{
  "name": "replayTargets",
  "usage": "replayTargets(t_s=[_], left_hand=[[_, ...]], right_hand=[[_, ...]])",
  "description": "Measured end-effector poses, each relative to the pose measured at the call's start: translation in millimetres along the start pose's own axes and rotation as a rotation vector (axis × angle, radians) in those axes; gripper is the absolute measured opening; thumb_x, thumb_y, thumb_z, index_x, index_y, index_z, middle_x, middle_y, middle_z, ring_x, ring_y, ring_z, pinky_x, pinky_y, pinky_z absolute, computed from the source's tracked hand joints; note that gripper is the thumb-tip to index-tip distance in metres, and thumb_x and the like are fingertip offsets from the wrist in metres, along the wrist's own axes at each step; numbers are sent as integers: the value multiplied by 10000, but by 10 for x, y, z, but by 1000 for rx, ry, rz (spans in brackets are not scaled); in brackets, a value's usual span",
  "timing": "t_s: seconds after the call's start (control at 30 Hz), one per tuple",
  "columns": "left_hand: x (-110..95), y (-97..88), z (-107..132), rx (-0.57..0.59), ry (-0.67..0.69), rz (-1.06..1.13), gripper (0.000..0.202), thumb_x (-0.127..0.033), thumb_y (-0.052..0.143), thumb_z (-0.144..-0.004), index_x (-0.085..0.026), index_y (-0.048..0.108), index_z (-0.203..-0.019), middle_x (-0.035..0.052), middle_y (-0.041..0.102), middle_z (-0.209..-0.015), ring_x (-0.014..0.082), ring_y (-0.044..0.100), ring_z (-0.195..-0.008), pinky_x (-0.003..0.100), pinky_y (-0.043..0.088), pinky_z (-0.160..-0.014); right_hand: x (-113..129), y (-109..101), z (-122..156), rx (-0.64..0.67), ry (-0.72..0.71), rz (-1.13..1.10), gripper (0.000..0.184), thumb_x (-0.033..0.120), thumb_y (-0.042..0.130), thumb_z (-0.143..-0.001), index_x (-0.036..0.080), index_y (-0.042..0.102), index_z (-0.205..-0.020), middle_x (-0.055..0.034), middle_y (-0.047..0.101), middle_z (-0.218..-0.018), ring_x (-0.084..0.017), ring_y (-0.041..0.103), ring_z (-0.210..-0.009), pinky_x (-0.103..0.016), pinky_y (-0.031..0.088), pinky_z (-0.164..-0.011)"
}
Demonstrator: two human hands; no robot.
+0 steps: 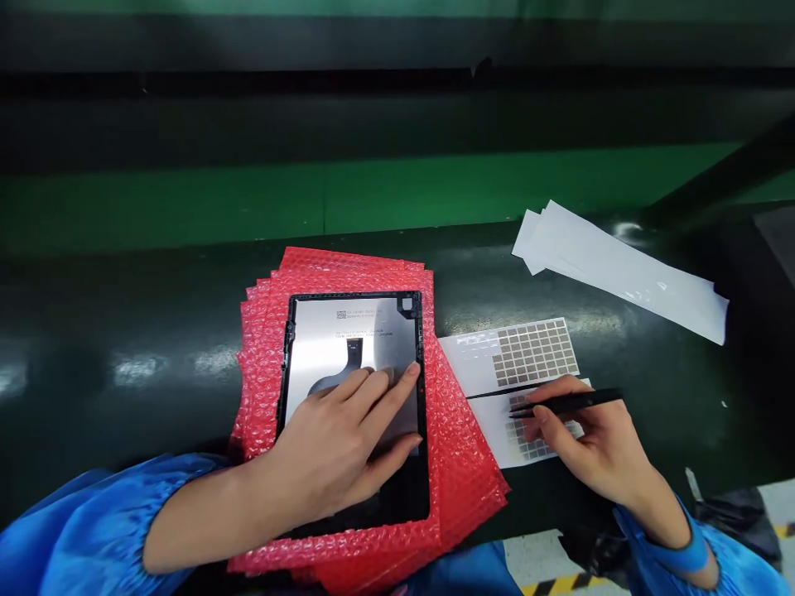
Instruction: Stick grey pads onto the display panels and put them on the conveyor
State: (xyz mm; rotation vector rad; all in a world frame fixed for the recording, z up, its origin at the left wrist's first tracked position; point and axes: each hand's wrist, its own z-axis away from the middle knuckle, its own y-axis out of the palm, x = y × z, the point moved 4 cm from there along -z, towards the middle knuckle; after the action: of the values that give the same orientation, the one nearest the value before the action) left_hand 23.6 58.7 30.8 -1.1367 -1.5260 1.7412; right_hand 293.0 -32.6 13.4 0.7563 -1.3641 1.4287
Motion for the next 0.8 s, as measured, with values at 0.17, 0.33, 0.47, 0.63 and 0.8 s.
replayTargets(t_s=[0.17,0.33,0.47,0.63,0.8], left_hand=[[80,-112,50,-54,0,166,714,-540,633,-992,-18,521,-1467,139,700,-1058,304,684,-941,446,630,-743],[471,-303,197,-277,-109,227,415,-373,600,-1040,-133,587,-1379,117,667,-1098,237,673,-954,372,605,-817],[855,-308,377,-380,-275,120,439,-371,634,-1021,-225,548,-1426,165,526,-1478,353,556,-1365,551,508,-1129],[1115,-75,545,-299,-360,278,552,-377,476,-1098,-304,323,-1623,111,215,-1760,317,237,-1624,608,280,-1305],[1130,45,545,-269,-291,376,564,-347,422,-1116,-267,274,-1655,93,222,-1766,288,167,-1644,604,209,-1327]], right_hand=[[-200,-46,158,9,52,33,262,497,774,-934,236,769,-920,-53,799,-693,-253,794,-582,-314,694,-546],[-249,-23,142,22,39,23,293,529,759,-938,236,768,-934,-38,772,-655,-241,780,-585,-317,675,-547],[-258,-31,128,52,7,42,254,490,747,-954,237,766,-960,-39,775,-667,-238,773,-585,-317,663,-543],[-234,-34,118,75,-10,60,222,455,741,-969,234,767,-964,-39,777,-674,-225,770,-583,-297,662,-544],[-200,-21,115,66,29,34,239,479,739,-971,242,755,-942,-33,775,-653,-238,794,-609,-287,673,-548]])
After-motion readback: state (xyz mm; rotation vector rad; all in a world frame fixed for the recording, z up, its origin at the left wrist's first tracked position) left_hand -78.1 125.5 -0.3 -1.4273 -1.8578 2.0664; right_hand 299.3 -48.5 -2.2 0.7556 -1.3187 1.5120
